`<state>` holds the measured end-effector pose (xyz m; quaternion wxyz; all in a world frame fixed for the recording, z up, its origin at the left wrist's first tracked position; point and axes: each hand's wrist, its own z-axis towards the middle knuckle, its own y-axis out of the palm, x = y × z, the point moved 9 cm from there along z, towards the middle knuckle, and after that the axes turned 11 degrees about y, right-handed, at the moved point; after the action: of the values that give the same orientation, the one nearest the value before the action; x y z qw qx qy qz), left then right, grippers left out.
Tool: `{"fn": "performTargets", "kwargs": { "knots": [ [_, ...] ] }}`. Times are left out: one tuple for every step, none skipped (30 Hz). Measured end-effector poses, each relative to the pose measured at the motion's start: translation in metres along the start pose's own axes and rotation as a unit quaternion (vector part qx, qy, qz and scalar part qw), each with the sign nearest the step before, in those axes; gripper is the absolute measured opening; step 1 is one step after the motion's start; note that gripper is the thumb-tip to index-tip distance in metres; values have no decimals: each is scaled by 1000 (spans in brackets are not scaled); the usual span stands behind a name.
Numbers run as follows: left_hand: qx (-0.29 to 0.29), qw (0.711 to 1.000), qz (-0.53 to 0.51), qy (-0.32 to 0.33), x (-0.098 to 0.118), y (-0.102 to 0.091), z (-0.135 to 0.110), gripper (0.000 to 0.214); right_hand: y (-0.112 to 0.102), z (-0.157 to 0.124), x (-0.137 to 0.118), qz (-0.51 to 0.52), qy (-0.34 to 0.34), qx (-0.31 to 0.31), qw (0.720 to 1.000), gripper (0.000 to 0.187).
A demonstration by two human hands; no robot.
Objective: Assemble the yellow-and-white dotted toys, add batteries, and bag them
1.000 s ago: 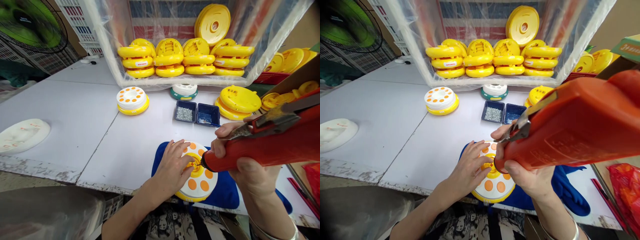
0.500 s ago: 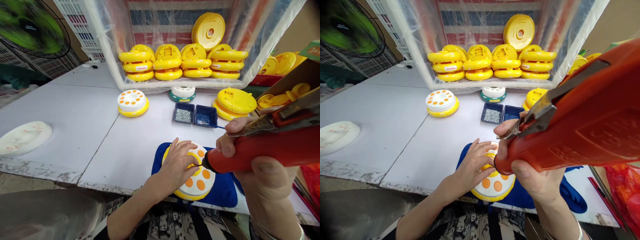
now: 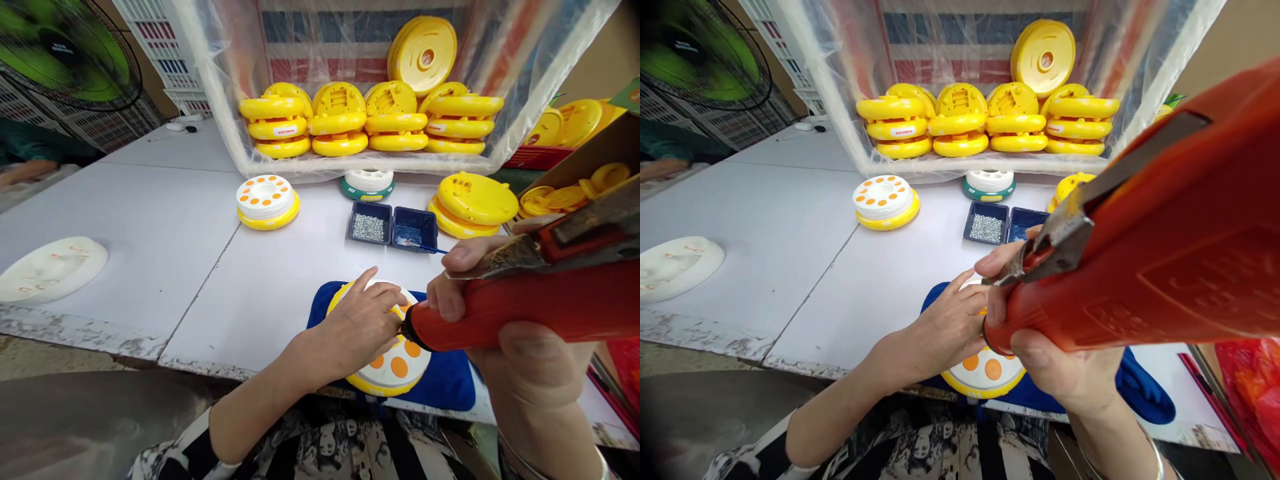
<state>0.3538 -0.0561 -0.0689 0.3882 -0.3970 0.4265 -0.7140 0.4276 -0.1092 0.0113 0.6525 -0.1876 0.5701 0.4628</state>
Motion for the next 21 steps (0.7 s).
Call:
{"fn": "performTargets", "kwargs": {
  "knots": [
    [-3, 1000, -5, 2, 0, 0, 0, 16, 0, 0, 0, 0, -2, 0, 1000, 53],
    [-2, 1000, -13, 0, 0, -1, -1, 16, 0, 0, -1, 1, -2, 1, 1000, 53],
    [2, 1000, -22, -7, -1, -2, -2, 16, -1, -1, 0, 3, 0, 4, 1000, 53],
    [6, 999, -31, -17, -2, -3, -4, 16, -2, -1, 0, 5, 5, 8, 1000, 53],
    [13, 999, -39, -29, -4, -5, -7, 17, -3, -1, 1, 6, 8, 13, 1000, 52],
    [21, 998, -45, -42, -5, -6, -10, 18, -4, 0, 1, 8, 13, 18, 1000, 51],
    [29, 997, -51, -53, -7, -7, -12, 20, -5, 0, 2, 8, 18, 22, 1000, 50],
    [37, 996, -55, -61, -7, -7, -14, 21, -5, 0, 1, 8, 19, 25, 999, 50],
    [44, 995, -60, -65, -7, -7, -16, 19, -5, 1, 0, 6, 17, 26, 1000, 50],
    [49, 995, -65, -65, -7, -7, -16, 16, -5, 1, -1, 4, 13, 26, 1000, 50],
    [53, 994, -69, -63, -6, -6, -16, 13, -4, 1, -2, 3, 9, 26, 1000, 49],
    [58, 994, -73, -59, -5, -6, -16, 10, -4, 1, -2, 2, 7, 25, 1000, 48],
    [65, 993, -77, -56, -5, -5, -15, 8, -4, 0, -3, 0, 5, 27, 1000, 48],
    [73, 992, -82, -56, -5, -5, -15, 8, -5, 0, -2, 0, 5, 31, 1000, 49],
    [82, 991, -87, -58, -5, -6, -16, 8, -6, 0, -2, -1, 6, 36, 999, 50],
    [90, 989, -95, -63, -7, -6, -17, 7, -6, -1, -2, -1, 6, 39, 999, 53],
    [96, 988, -102, -71, -9, -7, -19, 9, -7, -1, -2, -2, 5, 39, 999, 55],
    [101, 986, -109, -80, -12, -7, -23, 13, -7, -1, -2, -5, 3, 40, 999, 55],
    [107, 984, -112, -91, -16, -8, -28, 18, -7, 0, -2, -7, 2, 39, 999, 54],
    [114, 982, -111, -103, -20, -10, -33, 23, -7, 1, -2, -8, 0, 36, 999, 52],
    [123, 980, -108, -114, -24, -11, -40, 27, -7, 1, -2, -8, -3, 35, 999, 50]
  ]
}}
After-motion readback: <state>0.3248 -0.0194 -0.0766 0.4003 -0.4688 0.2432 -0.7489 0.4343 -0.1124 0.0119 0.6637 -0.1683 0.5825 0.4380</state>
